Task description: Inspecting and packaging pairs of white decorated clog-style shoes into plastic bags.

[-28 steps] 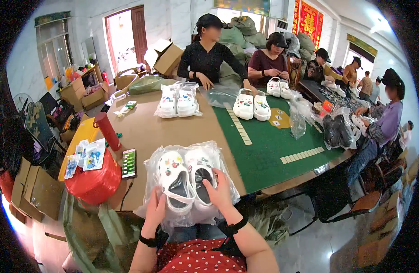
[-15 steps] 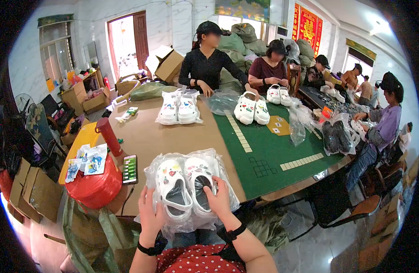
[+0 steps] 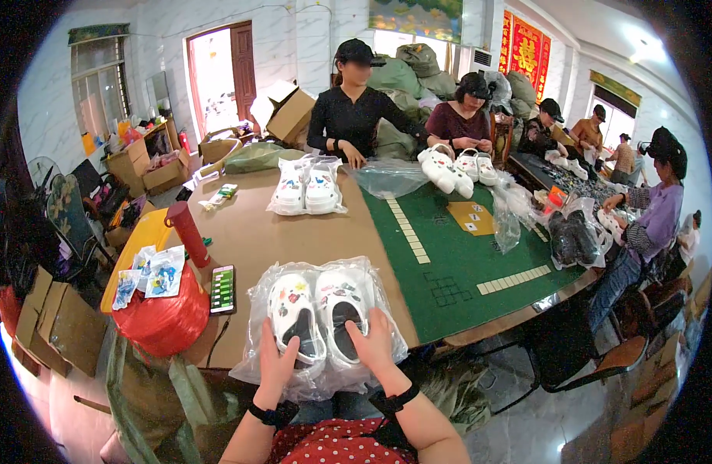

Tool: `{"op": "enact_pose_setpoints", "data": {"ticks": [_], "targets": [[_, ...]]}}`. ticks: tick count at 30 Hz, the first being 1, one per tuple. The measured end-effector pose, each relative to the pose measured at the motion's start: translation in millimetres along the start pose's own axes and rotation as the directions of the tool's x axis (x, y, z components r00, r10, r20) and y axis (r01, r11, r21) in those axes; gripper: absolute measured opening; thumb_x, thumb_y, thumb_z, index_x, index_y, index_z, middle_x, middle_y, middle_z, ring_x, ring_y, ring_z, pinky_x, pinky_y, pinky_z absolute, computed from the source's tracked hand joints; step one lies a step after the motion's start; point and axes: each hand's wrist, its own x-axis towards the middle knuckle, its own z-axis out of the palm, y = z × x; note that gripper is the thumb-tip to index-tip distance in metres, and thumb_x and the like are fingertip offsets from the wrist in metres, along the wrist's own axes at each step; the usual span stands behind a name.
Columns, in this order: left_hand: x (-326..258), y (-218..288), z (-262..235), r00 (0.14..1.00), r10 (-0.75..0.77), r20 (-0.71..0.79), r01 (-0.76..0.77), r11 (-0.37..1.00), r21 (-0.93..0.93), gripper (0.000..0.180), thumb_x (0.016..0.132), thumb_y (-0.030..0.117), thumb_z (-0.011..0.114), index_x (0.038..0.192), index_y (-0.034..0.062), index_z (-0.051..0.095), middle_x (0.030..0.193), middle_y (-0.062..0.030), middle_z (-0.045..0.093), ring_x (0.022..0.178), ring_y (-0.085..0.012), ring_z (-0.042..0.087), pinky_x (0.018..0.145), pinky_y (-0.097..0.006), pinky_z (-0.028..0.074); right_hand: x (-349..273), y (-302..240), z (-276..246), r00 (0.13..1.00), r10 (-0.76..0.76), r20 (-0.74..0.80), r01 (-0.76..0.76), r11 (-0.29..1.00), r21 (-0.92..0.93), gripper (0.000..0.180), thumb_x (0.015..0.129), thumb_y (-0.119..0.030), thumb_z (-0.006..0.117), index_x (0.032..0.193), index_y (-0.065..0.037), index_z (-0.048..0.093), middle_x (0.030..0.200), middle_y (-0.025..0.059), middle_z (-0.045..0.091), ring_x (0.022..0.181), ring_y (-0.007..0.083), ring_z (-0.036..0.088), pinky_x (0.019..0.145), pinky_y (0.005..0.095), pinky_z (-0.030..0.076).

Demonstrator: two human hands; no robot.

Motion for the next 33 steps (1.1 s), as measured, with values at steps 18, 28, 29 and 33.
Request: {"op": "enact_pose_setpoints", "data": {"ticks": [18,28,29,33], "targets": [[-36,-10,-8,0.952,0.294,-0.083,-0.304,0.938,-0.164,0.08,0.085,0.019,0.062,0.15,-0.0083,0.026,0.155,-0.0314,0.029,0.144,-0.0451,0.03,0.118,-0.047,0.024,-37,4,-19,0.96,-0.26,0.104,0.205,0.905,0.374,0.079,0.092,-0.022,0.066,0.151,0.009,0.023,0.153,0.0285,0.034,0.143,0.0369,0.032,0.118,0.0415,0.024],[-33,-9,-6,0.96,0.268,-0.077,-0.277,0.945,-0.171,0.081,0.085,0.023,0.063,0.151,-0.006,0.026,0.155,-0.0284,0.031,0.143,-0.0426,0.032,0.117,-0.047,0.025,-33,-4,-20,0.964,-0.248,0.098,0.2,0.916,0.348,0.077,0.092,-0.024,0.064,0.148,0.012,0.027,0.15,0.0315,0.036,0.142,0.0407,0.035,0.118,0.043,0.026],[-33,-8,-6,0.96,0.27,-0.072,-0.278,0.946,-0.164,0.082,0.085,0.023,0.063,0.152,-0.006,0.026,0.155,-0.0282,0.031,0.142,-0.0425,0.032,0.117,-0.047,0.025,-33,-3,-20,0.964,-0.249,0.098,0.201,0.916,0.348,0.077,0.092,-0.024,0.064,0.148,0.012,0.027,0.15,0.0315,0.036,0.142,0.0407,0.035,0.118,0.043,0.026],[-32,-9,-6,0.96,0.269,-0.072,-0.278,0.946,-0.165,0.082,0.085,0.023,0.063,0.152,-0.006,0.026,0.155,-0.028,0.031,0.142,-0.0424,0.032,0.117,-0.047,0.024,-32,-3,-19,0.964,-0.248,0.096,0.198,0.912,0.359,0.076,0.092,-0.023,0.064,0.148,0.012,0.027,0.15,0.0306,0.036,0.142,0.0395,0.035,0.118,0.0426,0.025]]}}
